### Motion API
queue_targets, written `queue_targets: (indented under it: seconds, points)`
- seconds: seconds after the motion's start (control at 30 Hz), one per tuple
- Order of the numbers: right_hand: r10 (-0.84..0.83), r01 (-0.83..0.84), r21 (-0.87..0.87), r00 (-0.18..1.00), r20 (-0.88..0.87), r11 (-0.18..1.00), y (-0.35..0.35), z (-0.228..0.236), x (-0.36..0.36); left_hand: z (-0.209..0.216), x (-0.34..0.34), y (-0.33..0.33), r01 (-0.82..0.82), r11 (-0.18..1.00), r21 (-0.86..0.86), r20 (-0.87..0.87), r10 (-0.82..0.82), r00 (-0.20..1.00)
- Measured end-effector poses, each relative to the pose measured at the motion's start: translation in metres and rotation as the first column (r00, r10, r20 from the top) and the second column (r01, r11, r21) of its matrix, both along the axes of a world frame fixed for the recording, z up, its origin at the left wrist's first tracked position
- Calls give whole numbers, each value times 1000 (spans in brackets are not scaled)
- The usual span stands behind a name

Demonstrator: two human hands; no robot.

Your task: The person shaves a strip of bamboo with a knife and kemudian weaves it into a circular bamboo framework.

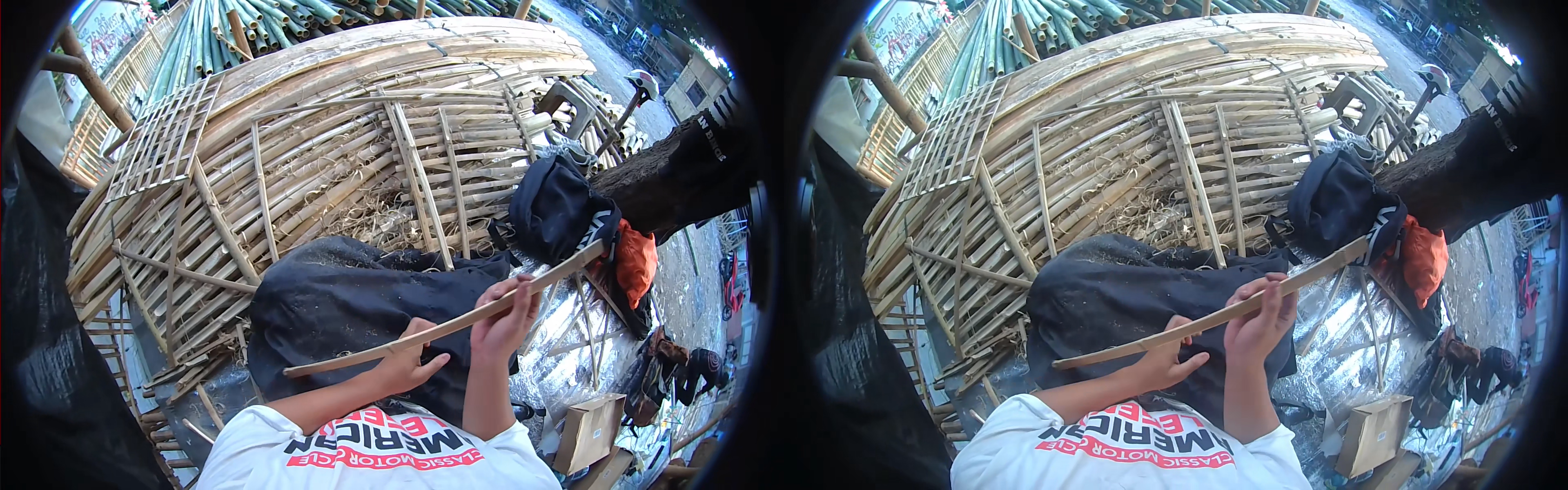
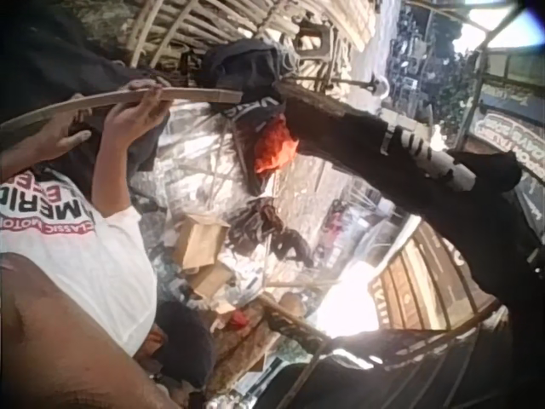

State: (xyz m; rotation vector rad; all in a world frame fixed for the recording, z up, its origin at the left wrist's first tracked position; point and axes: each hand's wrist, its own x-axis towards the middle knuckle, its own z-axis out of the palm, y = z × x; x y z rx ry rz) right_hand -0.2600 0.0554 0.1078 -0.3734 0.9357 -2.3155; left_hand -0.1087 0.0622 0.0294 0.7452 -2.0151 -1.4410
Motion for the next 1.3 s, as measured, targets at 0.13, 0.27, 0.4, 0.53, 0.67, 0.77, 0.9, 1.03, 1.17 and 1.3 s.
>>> queue_targets:
  seconds: [0.13, 0.27, 0.4, 0.53, 0.67, 0.77, 0.9, 1.03, 1.17, 1.3]
  points:
    - [-96, 81, -90, 979, -180, 993, 0, 14, -29, -12, 15, 8, 219, 960, 175, 219, -254, 942]
    - [-104, 99, -274, 995, -5, 957, -1, 41, -61, -15, 42, 4, 478, 864, 161, 351, -503, 790]
    - [-79, 31, -455, 993, -86, 890, 16, 49, -100, 7, 67, 6, 533, 710, 459, 226, -674, 703]
    - [-262, 94, -493, 922, -284, 865, 35, 70, -110, 18, 66, -15, 536, 670, 513, 160, -689, 707]
    - [-483, 266, -436, 701, -524, 860, 49, 98, -100, 30, 69, -46, 413, 819, 399, 242, -528, 814]
    - [-503, 285, -428, 641, -580, 857, 40, 118, -103, 32, 66, -68, 365, 868, 338, 274, -462, 844]
    - [-412, 294, -290, 661, -627, 911, 12, 111, -116, 21, 70, -90, 233, 927, 294, 241, -308, 920]
    - [-227, 66, -245, 657, -718, 967, -15, 83, -130, 13, 81, -106, 60, 968, 242, 296, -133, 946]
    - [-229, 107, -212, 661, -714, 971, -47, 88, -131, 11, 98, -120, -128, 991, 44, 293, 110, 950]
    - [-212, 139, -161, 574, -791, 977, -89, 101, -119, -26, 118, -131, -335, 942, -33, 61, 336, 940]
